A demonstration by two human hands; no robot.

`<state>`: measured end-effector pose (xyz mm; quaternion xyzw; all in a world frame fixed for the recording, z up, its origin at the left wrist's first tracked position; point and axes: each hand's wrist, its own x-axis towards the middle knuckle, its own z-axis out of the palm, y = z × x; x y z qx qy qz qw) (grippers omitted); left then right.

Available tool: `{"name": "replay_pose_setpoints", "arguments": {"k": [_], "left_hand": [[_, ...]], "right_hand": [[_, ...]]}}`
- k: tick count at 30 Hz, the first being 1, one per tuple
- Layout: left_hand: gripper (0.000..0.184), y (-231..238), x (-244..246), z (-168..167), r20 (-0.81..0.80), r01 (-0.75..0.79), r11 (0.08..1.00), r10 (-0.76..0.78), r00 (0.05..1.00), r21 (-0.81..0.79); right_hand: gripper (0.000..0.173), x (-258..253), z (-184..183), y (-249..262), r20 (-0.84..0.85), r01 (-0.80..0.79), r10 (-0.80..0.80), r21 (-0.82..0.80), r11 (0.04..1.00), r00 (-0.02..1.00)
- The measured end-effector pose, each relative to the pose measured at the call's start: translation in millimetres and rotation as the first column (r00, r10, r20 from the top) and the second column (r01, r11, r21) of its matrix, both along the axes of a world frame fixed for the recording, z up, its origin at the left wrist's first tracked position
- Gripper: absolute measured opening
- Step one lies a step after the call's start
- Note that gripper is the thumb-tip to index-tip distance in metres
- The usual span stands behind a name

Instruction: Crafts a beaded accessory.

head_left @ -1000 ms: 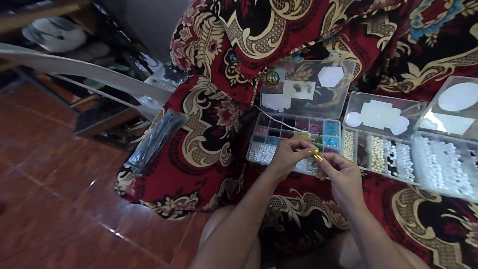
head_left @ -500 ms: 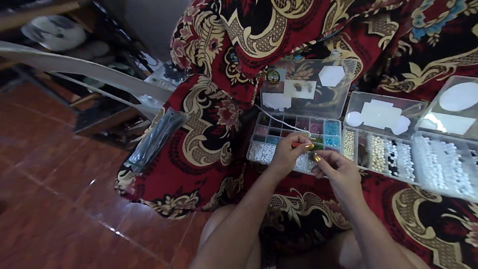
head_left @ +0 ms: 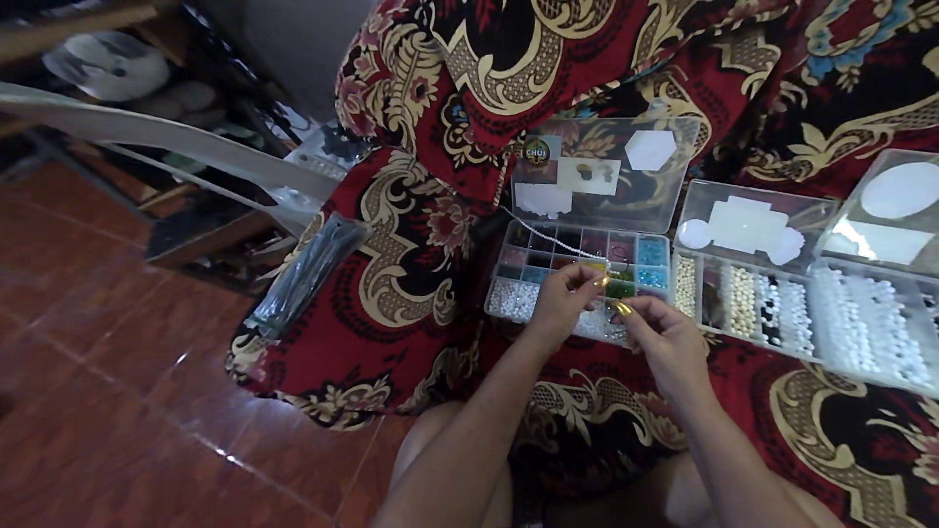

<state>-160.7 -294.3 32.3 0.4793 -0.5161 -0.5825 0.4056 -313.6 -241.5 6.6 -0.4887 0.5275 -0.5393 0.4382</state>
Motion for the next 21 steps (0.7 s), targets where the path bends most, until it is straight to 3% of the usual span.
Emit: {"name": "replay_pose_setpoints", "arguments": {"k": [4,9,12,16,18,21], "left_hand": [[0.023,0.1,2.5,0.2,-0.039,0.072,0.993,-0.069,0.997,0.096],[0.005,2.1,1.1,-7.8,-0.127,0.166,0.985,-0.158,0.979,0.051],[0.005,1.4,2.1,-2.8,-0.068,0.139,0.989,-0.136,0.988,0.051],[0.009,-6.2,17.0,8.0,0.161,0.086,0.996,-0.080,0.984,-0.033],[0.011,-10.9,31.8,10.7,0.379,0.082,0.989,-0.029,0.925,-0.125],[0.017,-10.7,45.8,24.3,0.788,0.207,0.974,-0.053,0.613,-0.096]], "right_hand": [[0.012,-0.8,0.6,0.1,0.003,0.003,-0.003,0.007,1.000,1.000],[0.010,-0.7,-0.4,0.1,0.007,-0.001,0.001,-0.008,1.000,1.000],[0.011,-0.5,-0.9,0.4,0.007,-0.009,0.009,-0.018,1.000,1.000],[0.012,-1.3,-0.9,0.4,-0.017,-0.019,0.019,-0.020,1.000,1.000],[0.013,-2.5,-1.0,-0.2,-0.020,-0.021,0.020,-0.023,1.000,1.000],[0.012,-3.0,-2.6,-2.3,-0.013,-0.014,0.013,-0.050,0.999,1.000]]}}
